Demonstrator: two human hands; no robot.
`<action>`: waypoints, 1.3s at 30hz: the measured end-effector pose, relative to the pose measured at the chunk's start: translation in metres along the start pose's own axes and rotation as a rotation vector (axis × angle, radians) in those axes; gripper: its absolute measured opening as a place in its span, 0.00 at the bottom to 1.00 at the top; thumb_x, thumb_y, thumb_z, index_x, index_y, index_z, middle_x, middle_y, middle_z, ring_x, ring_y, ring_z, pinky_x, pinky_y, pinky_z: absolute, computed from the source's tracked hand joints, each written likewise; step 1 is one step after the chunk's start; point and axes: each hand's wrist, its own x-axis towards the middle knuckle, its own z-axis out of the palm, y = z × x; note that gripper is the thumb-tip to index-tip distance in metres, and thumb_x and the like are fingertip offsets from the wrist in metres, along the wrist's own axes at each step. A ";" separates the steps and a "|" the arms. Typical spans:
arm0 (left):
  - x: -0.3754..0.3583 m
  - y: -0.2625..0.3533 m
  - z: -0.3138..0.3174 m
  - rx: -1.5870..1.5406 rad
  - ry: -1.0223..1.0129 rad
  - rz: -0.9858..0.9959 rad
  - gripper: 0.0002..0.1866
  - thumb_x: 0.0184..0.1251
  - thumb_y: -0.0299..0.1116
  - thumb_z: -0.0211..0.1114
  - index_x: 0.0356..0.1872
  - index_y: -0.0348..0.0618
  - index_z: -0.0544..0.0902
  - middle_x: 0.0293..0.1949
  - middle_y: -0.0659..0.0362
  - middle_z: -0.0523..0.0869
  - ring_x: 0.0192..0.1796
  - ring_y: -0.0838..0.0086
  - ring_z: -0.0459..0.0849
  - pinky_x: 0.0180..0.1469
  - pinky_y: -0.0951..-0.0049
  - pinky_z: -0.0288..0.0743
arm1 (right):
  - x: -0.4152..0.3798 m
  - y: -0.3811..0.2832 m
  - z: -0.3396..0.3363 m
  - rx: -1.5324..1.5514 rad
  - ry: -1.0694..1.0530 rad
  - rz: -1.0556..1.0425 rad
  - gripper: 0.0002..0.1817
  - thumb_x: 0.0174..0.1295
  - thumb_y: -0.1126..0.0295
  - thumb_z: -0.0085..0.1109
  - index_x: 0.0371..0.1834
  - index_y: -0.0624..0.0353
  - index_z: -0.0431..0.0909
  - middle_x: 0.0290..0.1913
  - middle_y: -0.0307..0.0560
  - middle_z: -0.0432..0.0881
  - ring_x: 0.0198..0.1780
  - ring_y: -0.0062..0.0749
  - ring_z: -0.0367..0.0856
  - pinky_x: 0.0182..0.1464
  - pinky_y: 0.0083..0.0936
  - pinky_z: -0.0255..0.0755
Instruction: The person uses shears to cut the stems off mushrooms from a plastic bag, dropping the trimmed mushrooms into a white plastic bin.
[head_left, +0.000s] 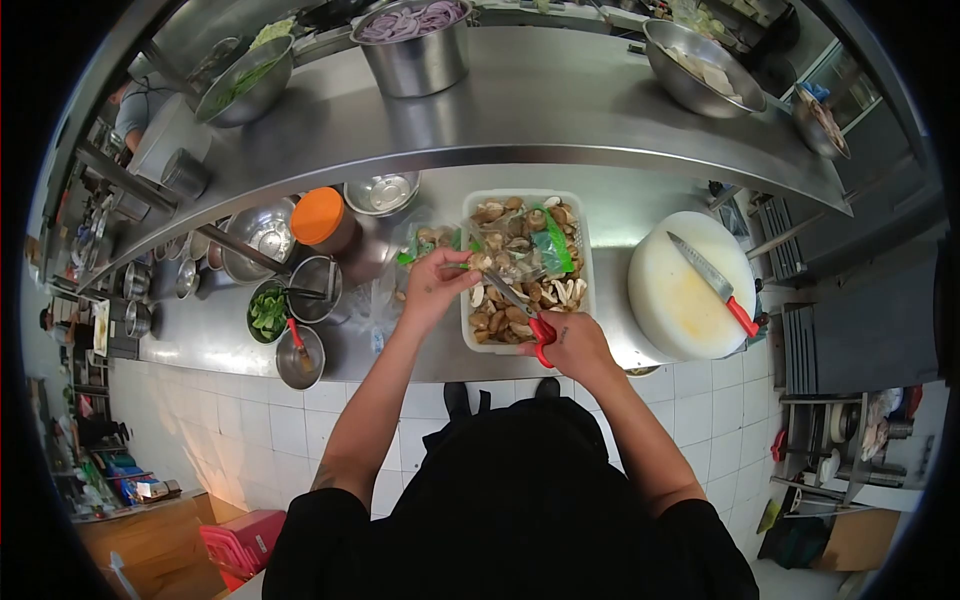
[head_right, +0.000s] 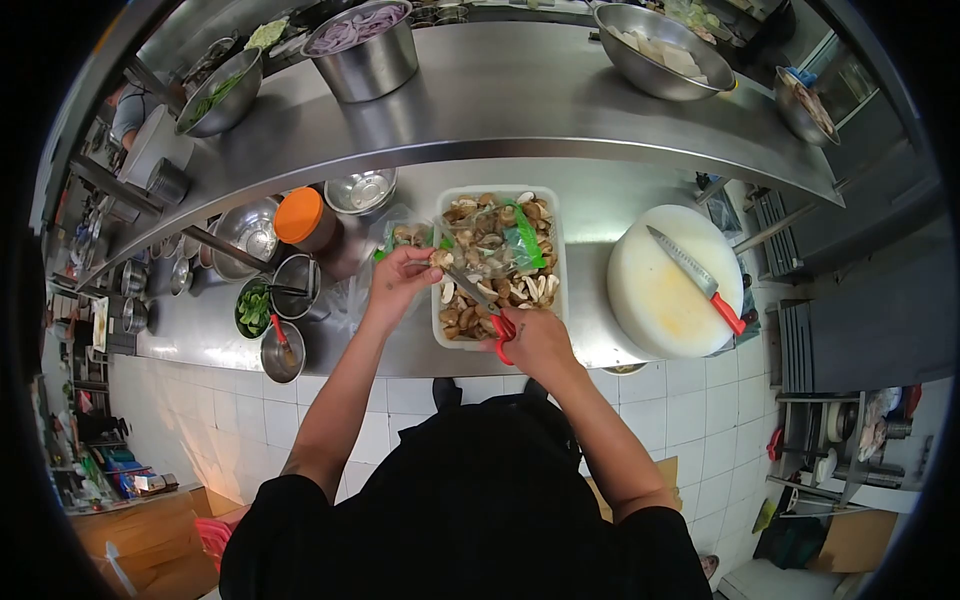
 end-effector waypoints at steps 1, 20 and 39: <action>-0.002 -0.003 -0.002 0.018 0.010 0.005 0.16 0.71 0.22 0.76 0.57 0.33 0.83 0.55 0.53 0.90 0.52 0.69 0.92 0.56 0.68 0.91 | 0.003 -0.001 0.002 0.011 -0.043 0.008 0.31 0.52 0.44 0.86 0.33 0.63 0.81 0.29 0.56 0.84 0.33 0.57 0.83 0.40 0.45 0.76; -0.065 -0.030 -0.129 -0.291 0.326 -0.248 0.19 0.82 0.38 0.68 0.63 0.36 0.83 0.51 0.56 0.89 0.48 0.68 0.93 0.52 0.69 0.89 | 0.072 -0.052 0.114 0.334 -0.524 0.092 0.27 0.57 0.50 0.85 0.24 0.60 0.79 0.20 0.45 0.82 0.20 0.30 0.85 0.25 0.30 0.77; -0.073 -0.035 -0.127 -0.493 0.321 -0.264 0.16 0.83 0.39 0.67 0.60 0.38 0.83 0.51 0.56 0.91 0.52 0.70 0.93 0.56 0.70 0.89 | 0.079 -0.055 0.143 1.261 -0.678 0.424 0.30 0.59 0.43 0.84 0.31 0.62 0.84 0.26 0.37 0.83 0.24 0.22 0.82 0.29 0.25 0.78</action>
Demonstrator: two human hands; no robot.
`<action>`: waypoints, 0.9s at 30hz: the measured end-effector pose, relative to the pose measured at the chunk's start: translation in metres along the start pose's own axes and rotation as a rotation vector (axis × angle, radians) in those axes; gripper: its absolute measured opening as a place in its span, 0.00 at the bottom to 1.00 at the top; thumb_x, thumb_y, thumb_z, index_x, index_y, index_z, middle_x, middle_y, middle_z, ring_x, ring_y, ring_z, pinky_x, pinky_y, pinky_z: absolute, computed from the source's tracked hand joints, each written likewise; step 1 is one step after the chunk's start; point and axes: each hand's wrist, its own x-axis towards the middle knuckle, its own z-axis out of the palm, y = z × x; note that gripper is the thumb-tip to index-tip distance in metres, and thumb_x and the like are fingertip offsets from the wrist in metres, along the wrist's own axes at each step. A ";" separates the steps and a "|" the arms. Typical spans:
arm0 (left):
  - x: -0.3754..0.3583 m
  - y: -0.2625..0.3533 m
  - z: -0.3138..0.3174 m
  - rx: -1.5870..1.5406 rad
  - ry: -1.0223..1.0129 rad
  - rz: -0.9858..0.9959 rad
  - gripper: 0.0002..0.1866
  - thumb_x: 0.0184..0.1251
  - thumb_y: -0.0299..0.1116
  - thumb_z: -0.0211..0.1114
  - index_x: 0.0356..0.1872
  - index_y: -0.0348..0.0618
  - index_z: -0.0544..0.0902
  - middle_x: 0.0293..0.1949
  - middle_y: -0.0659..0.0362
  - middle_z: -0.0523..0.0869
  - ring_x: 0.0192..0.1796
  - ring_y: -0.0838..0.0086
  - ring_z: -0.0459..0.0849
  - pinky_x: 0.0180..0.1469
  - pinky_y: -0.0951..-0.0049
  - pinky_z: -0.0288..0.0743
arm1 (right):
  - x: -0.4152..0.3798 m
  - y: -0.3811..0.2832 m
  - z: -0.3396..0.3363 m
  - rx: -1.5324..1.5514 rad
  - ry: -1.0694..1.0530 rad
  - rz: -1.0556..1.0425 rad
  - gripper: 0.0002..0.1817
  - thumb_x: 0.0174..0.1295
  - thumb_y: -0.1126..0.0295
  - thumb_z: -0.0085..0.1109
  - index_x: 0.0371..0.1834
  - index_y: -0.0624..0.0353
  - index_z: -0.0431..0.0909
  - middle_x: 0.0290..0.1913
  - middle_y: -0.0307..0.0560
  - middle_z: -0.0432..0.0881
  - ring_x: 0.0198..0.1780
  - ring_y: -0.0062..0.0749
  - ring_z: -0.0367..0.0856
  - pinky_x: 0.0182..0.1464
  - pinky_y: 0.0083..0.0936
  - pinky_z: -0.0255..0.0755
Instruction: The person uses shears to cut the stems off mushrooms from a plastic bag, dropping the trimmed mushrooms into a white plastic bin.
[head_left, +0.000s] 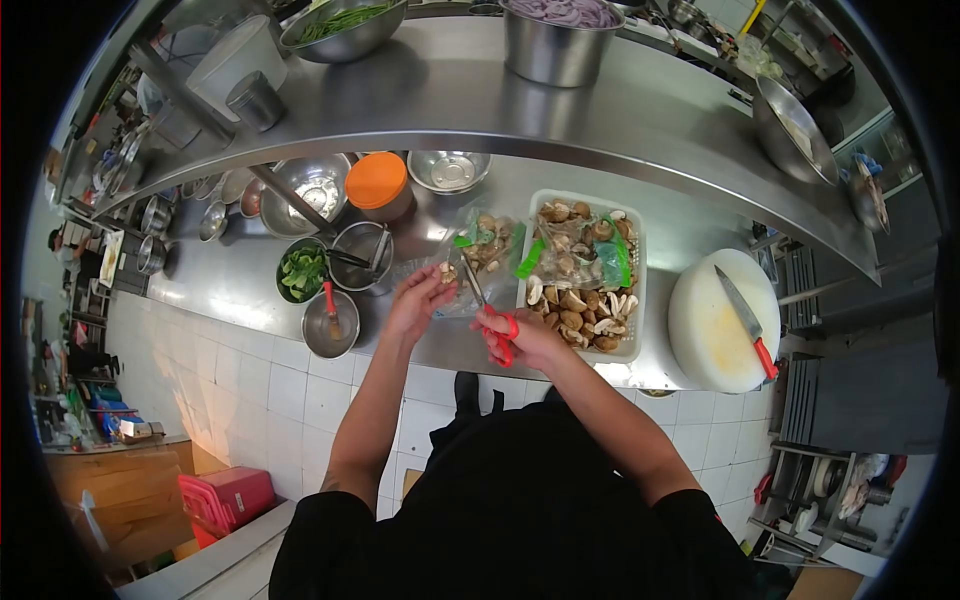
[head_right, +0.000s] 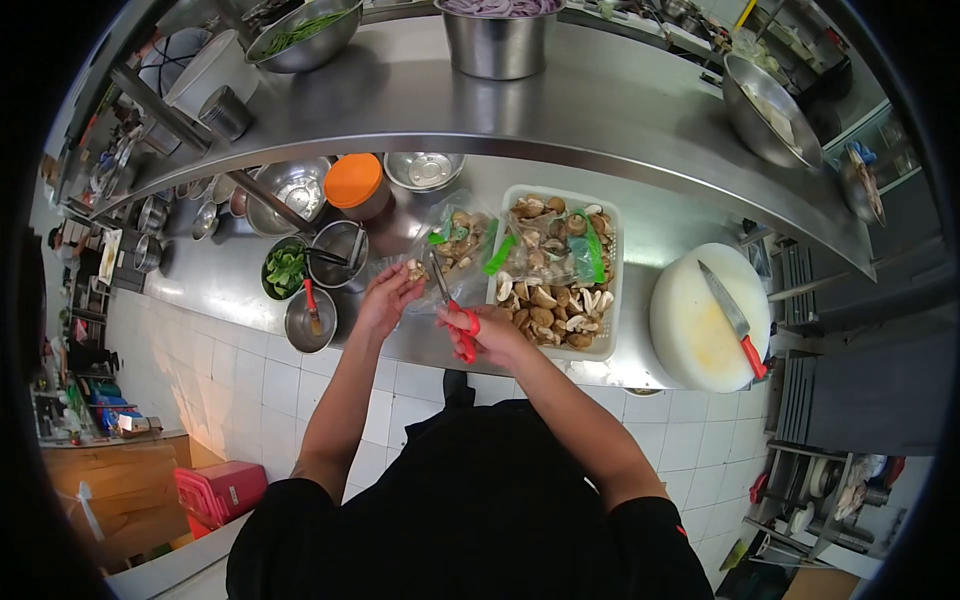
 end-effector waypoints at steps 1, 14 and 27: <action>-0.001 0.000 0.002 -0.028 0.022 0.009 0.16 0.83 0.38 0.67 0.60 0.38 0.83 0.50 0.56 0.91 0.52 0.69 0.93 0.55 0.69 0.90 | 0.003 0.003 0.003 -0.051 0.034 -0.018 0.29 0.58 0.43 0.84 0.30 0.60 0.83 0.25 0.37 0.82 0.23 0.22 0.82 0.29 0.25 0.77; 0.006 0.007 -0.015 0.450 0.002 0.119 0.20 0.80 0.41 0.72 0.57 0.33 0.86 0.46 0.56 0.91 0.45 0.73 0.91 0.50 0.72 0.89 | -0.013 -0.017 0.011 -1.316 0.375 -0.272 0.33 0.50 0.41 0.88 0.20 0.59 0.78 0.20 0.45 0.79 0.25 0.30 0.84 0.30 0.35 0.76; 0.011 -0.003 -0.007 0.081 0.025 0.144 0.17 0.81 0.34 0.70 0.64 0.38 0.83 0.56 0.56 0.88 0.54 0.68 0.91 0.57 0.69 0.89 | 0.017 -0.005 -0.020 -0.131 -0.075 -0.010 0.36 0.71 0.36 0.68 0.56 0.65 0.81 0.34 0.44 0.85 0.31 0.33 0.88 0.43 0.33 0.86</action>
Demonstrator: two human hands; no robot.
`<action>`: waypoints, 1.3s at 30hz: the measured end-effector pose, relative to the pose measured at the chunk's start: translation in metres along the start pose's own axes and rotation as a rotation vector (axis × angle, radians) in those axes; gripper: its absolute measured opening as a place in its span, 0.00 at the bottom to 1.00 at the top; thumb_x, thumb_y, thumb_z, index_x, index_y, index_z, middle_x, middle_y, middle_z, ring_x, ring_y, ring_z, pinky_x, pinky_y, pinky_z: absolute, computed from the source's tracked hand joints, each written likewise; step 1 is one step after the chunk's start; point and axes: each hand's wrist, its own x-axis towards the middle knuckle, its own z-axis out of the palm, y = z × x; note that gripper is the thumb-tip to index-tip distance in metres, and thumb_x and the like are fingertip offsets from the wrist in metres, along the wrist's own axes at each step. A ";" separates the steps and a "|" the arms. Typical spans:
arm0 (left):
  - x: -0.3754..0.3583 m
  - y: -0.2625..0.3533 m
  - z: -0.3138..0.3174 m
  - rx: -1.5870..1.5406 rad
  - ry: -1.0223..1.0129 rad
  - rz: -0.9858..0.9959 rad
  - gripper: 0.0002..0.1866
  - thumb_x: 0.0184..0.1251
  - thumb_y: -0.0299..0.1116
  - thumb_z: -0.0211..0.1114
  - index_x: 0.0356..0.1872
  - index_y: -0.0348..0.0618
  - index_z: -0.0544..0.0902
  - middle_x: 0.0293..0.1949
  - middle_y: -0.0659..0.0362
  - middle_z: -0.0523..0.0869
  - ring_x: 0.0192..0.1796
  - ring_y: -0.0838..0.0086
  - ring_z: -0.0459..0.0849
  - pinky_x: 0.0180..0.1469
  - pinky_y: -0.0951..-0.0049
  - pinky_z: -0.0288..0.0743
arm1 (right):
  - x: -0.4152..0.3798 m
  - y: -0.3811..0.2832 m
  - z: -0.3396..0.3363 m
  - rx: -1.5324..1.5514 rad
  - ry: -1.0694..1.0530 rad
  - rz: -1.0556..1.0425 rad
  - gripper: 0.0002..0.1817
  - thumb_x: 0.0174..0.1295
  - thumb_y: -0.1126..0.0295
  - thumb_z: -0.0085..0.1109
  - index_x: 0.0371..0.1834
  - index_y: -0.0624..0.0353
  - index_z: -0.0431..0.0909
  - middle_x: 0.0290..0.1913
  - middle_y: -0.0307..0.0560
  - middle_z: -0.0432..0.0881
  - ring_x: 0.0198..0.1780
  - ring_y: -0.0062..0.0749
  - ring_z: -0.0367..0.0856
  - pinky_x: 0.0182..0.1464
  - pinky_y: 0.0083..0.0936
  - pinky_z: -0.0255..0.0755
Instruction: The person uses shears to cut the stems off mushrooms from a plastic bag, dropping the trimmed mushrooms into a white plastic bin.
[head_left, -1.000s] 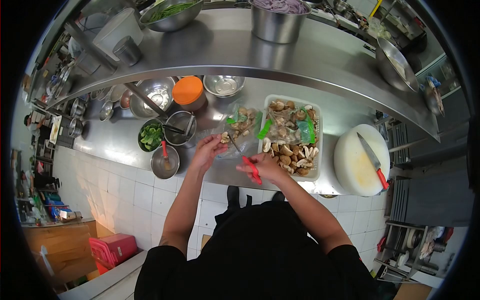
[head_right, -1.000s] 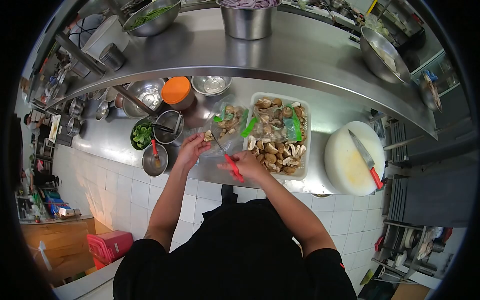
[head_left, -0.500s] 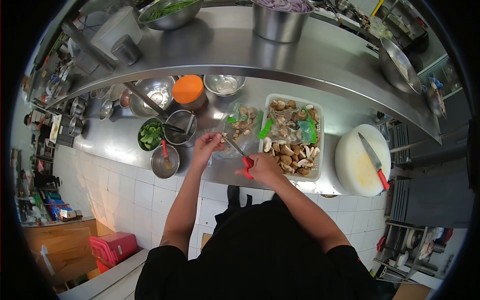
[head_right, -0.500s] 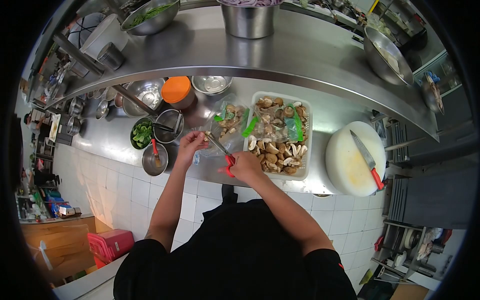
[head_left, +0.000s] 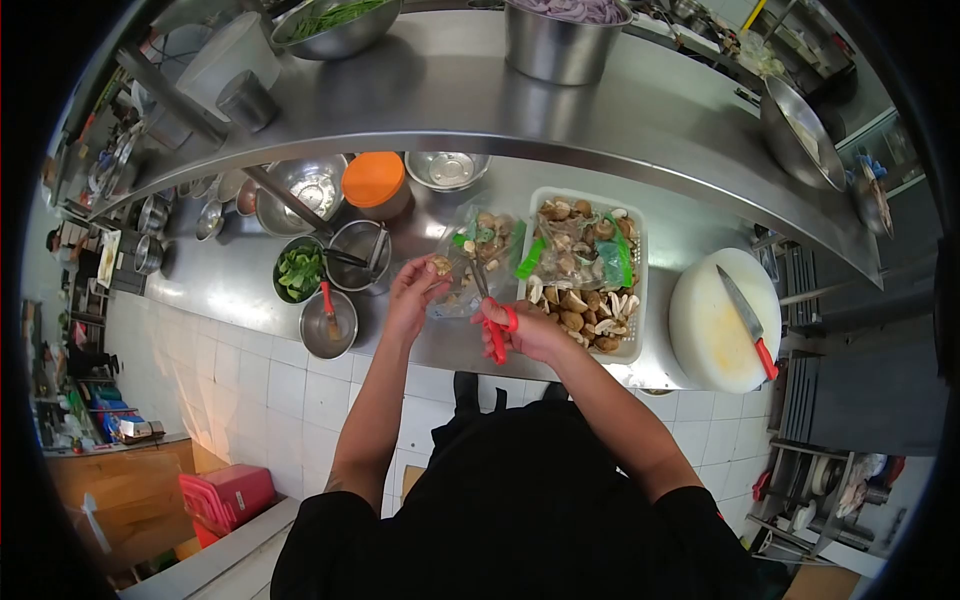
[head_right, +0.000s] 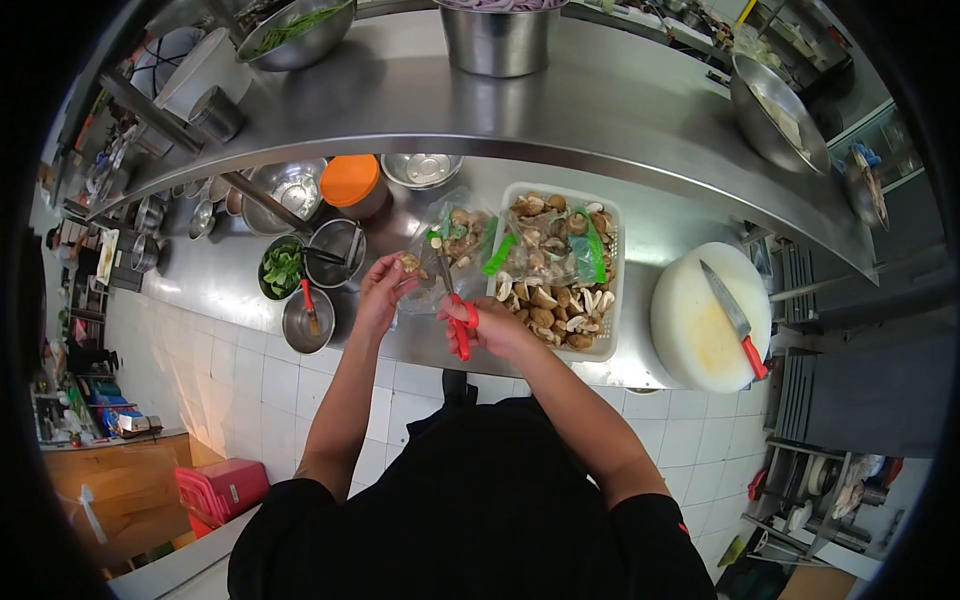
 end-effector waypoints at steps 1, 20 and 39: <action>-0.001 0.002 0.004 0.018 0.031 0.023 0.17 0.80 0.33 0.70 0.63 0.38 0.83 0.56 0.56 0.88 0.54 0.69 0.91 0.57 0.69 0.89 | 0.002 0.001 -0.002 0.005 -0.006 0.031 0.39 0.69 0.34 0.69 0.56 0.65 0.81 0.35 0.45 0.86 0.33 0.34 0.89 0.44 0.33 0.86; -0.001 -0.033 0.061 0.419 -0.056 0.227 0.15 0.76 0.27 0.71 0.59 0.39 0.84 0.48 0.59 0.90 0.48 0.77 0.89 0.50 0.74 0.85 | -0.118 0.016 -0.006 -0.275 0.236 -0.158 0.28 0.67 0.57 0.80 0.60 0.67 0.83 0.34 0.41 0.86 0.32 0.24 0.86 0.34 0.23 0.80; 0.051 -0.017 0.246 1.295 -0.637 0.653 0.13 0.70 0.25 0.70 0.53 0.47 0.91 0.48 0.52 0.93 0.46 0.55 0.94 0.45 0.59 0.85 | -0.225 0.070 -0.078 -0.168 0.679 -0.268 0.34 0.67 0.57 0.79 0.65 0.74 0.80 0.34 0.43 0.88 0.32 0.22 0.84 0.36 0.21 0.79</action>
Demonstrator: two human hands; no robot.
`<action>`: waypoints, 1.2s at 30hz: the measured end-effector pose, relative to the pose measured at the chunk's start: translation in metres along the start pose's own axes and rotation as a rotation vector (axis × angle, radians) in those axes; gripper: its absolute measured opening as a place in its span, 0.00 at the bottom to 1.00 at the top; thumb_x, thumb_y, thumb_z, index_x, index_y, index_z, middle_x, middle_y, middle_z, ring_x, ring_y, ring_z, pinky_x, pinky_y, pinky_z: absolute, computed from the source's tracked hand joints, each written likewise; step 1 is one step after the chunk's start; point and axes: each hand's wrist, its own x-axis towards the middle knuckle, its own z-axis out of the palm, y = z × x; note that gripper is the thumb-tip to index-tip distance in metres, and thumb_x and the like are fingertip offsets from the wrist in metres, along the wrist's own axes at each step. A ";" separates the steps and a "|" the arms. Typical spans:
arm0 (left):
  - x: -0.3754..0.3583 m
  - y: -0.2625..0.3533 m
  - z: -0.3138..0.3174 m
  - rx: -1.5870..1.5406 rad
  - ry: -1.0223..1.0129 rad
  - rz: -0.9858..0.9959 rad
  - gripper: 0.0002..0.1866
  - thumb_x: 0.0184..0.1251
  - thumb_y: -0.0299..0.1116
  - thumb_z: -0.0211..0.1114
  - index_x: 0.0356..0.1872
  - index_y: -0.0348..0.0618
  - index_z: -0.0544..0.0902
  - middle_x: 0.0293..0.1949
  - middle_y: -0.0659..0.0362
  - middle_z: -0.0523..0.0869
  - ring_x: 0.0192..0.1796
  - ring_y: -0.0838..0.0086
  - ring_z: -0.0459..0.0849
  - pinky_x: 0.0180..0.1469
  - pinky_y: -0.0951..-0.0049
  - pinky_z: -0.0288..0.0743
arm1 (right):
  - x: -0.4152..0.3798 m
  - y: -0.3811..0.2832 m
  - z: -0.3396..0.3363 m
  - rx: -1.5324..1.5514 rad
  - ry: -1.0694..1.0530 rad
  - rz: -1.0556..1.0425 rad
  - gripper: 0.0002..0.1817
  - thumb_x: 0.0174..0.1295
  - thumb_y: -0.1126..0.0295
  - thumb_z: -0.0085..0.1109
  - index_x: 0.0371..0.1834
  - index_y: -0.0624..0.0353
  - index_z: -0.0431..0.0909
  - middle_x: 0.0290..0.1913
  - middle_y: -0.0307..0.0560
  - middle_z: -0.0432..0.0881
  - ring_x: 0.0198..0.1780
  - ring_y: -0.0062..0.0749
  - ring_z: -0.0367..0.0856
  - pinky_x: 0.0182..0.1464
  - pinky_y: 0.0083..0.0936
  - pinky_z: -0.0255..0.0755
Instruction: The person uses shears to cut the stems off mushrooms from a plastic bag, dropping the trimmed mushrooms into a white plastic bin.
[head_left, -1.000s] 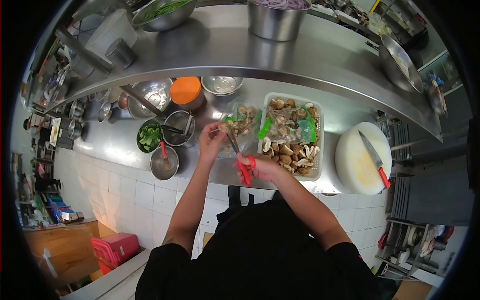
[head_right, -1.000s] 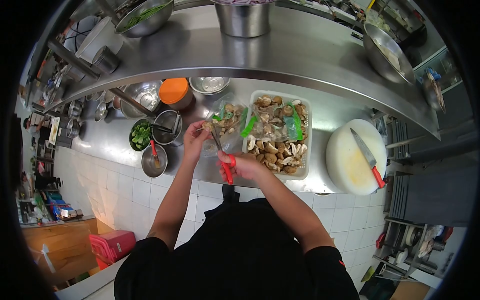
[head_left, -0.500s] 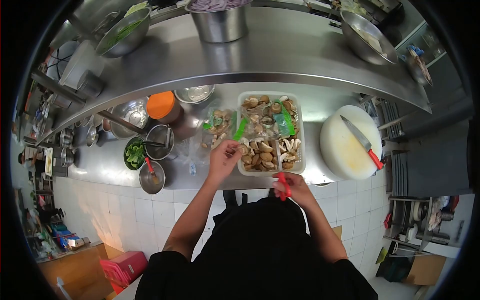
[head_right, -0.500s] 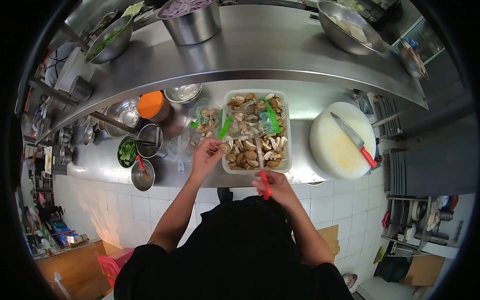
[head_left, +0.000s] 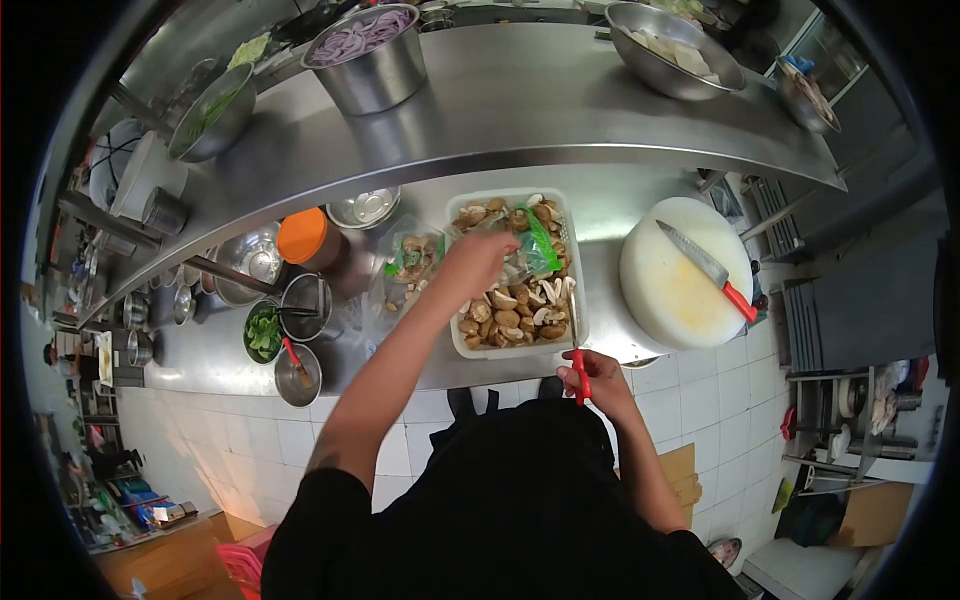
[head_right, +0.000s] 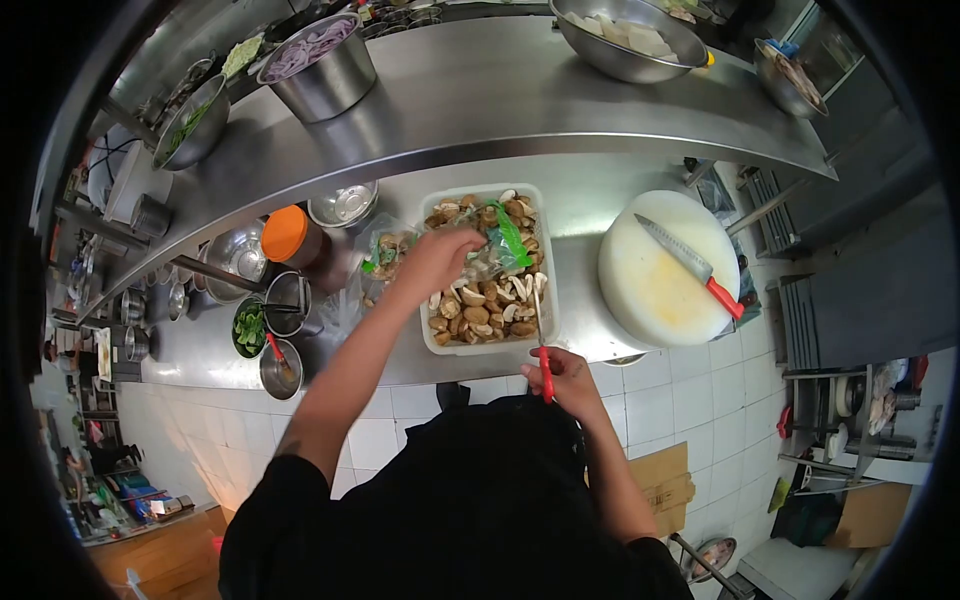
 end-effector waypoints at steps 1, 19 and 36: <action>0.019 0.001 -0.003 0.143 -0.156 0.001 0.15 0.68 0.24 0.70 0.54 0.49 0.91 0.50 0.53 0.93 0.48 0.55 0.93 0.47 0.58 0.86 | 0.001 -0.005 0.002 -0.033 -0.014 0.007 0.36 0.65 0.57 0.82 0.66 0.74 0.79 0.35 0.44 0.88 0.32 0.22 0.83 0.36 0.22 0.79; 0.091 -0.006 -0.005 0.719 -0.906 -0.006 0.24 0.51 0.29 0.79 0.54 0.57 0.94 0.48 0.55 0.95 0.52 0.57 0.93 0.50 0.55 0.87 | -0.007 -0.004 -0.006 -0.036 -0.009 0.029 0.40 0.61 0.54 0.85 0.67 0.74 0.80 0.39 0.44 0.89 0.34 0.21 0.83 0.37 0.20 0.80; -0.001 -0.016 -0.011 0.196 -0.172 0.057 0.13 0.72 0.34 0.68 0.55 0.50 0.88 0.53 0.55 0.89 0.54 0.54 0.90 0.52 0.53 0.85 | 0.036 -0.039 0.024 -0.511 0.005 -0.232 0.26 0.66 0.52 0.80 0.47 0.65 0.82 0.27 0.37 0.82 0.28 0.22 0.79 0.36 0.28 0.78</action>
